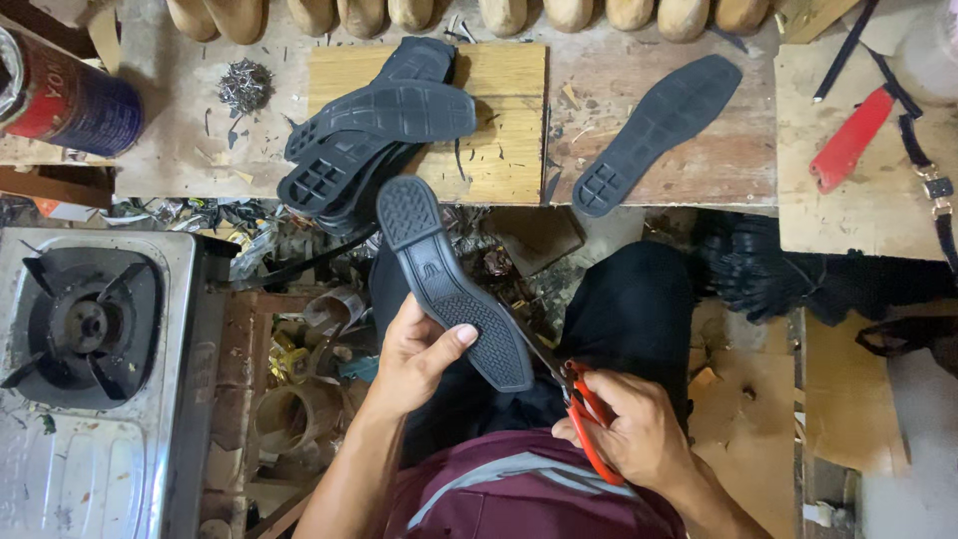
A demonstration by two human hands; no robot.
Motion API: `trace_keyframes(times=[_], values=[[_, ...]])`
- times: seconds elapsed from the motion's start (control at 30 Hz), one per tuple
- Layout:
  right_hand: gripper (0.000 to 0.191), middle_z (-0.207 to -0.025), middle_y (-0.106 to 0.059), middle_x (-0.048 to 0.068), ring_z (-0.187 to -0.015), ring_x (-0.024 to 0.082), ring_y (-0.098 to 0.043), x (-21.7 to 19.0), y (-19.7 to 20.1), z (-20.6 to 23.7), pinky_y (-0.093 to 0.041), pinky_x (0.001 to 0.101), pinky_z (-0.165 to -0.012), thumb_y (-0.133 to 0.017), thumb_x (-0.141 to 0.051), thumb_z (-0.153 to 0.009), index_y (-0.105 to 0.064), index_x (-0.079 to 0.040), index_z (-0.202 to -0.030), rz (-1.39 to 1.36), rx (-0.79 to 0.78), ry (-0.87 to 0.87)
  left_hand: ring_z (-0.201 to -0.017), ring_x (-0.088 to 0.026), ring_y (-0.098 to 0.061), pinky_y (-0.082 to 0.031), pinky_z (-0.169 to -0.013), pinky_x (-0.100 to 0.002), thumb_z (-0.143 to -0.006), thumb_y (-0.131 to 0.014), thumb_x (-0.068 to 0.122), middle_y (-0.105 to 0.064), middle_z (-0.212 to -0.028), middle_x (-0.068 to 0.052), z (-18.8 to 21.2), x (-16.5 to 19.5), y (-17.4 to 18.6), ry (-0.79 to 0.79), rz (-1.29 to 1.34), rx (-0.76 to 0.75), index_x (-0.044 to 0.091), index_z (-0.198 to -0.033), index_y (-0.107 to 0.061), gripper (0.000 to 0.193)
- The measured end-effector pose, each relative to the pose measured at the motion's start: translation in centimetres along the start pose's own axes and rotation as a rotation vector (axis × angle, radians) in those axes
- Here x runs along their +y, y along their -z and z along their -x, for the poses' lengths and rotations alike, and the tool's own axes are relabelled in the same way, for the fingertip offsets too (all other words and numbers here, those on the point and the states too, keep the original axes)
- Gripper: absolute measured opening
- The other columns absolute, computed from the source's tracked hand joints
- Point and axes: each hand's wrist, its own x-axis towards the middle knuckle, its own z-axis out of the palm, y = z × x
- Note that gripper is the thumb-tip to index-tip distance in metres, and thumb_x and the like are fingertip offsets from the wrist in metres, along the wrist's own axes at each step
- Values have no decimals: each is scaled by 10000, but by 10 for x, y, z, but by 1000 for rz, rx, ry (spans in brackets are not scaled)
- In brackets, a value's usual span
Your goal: The person trims the edges of black rubber shoe soles using red-handled scissors. They hold each sole in the left hand and cut along the perimeter, then place the trimmed sole on a wooden board. The process repeats with several soles.
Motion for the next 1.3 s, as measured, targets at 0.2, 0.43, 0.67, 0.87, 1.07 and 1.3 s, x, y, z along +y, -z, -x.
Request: trace_keyframes(times=[0.2, 0.43, 0.67, 0.87, 1.07, 1.3], values=[[299, -672, -705, 39, -582, 106, -739, 19, -2, 10, -556, 279, -497, -886, -206, -770, -665, -18, -840, -134, -60, -125, -1165, -187, -631, -519, -1028, -372, -947, -689, -46, -658, -1258, -80, 0, 3, 3, 30, 18, -23, 13, -1409, -519, 496], [317, -610, -601, 6, -495, 58, -514, 45, -16, 18, -429, 235, -468, -810, -65, -790, -748, -8, -1095, -237, 59, -340, -1158, -175, -619, -508, -1026, -362, -923, -702, -46, -649, -1259, -61, -2, -2, 3, 31, 35, 54, 31, -1427, -499, 548], [464, -814, -647, 26, -667, 71, -597, 31, -30, 7, -508, 240, -590, -845, -67, -736, -629, 25, -1136, -320, 232, -82, -1213, -195, -617, -507, -1076, -375, -959, -684, -61, -632, -1289, -84, 2, -21, -22, 51, 45, -58, 45, -1485, -416, 599], [317, -724, -602, 57, -591, 200, -565, 14, -11, -16, -427, 362, -557, -792, -30, -606, -651, -22, -890, 309, 152, 447, -1097, -215, -638, -535, -939, -375, -854, -735, 89, -615, -1243, -98, -19, -14, -23, 112, 291, 118, 141, -1540, -331, 798], [326, -839, -648, 91, -651, 282, -588, 11, -21, -19, -455, 398, -583, -784, -21, -594, -627, -16, -879, 366, 138, 462, -1139, -182, -580, -492, -992, -367, -858, -750, 54, -563, -1307, -77, -40, -27, -22, 7, 201, 233, 44, -1535, -422, 753], [385, -820, -670, 79, -629, 237, -627, 20, -29, -1, -509, 353, -586, -867, -84, -632, -662, 5, -946, 129, 158, 323, -1338, -371, -578, -496, -1133, -492, -897, -674, 307, -496, -1517, -230, -36, -11, -22, 27, 526, 39, -23, -1489, -393, 734]])
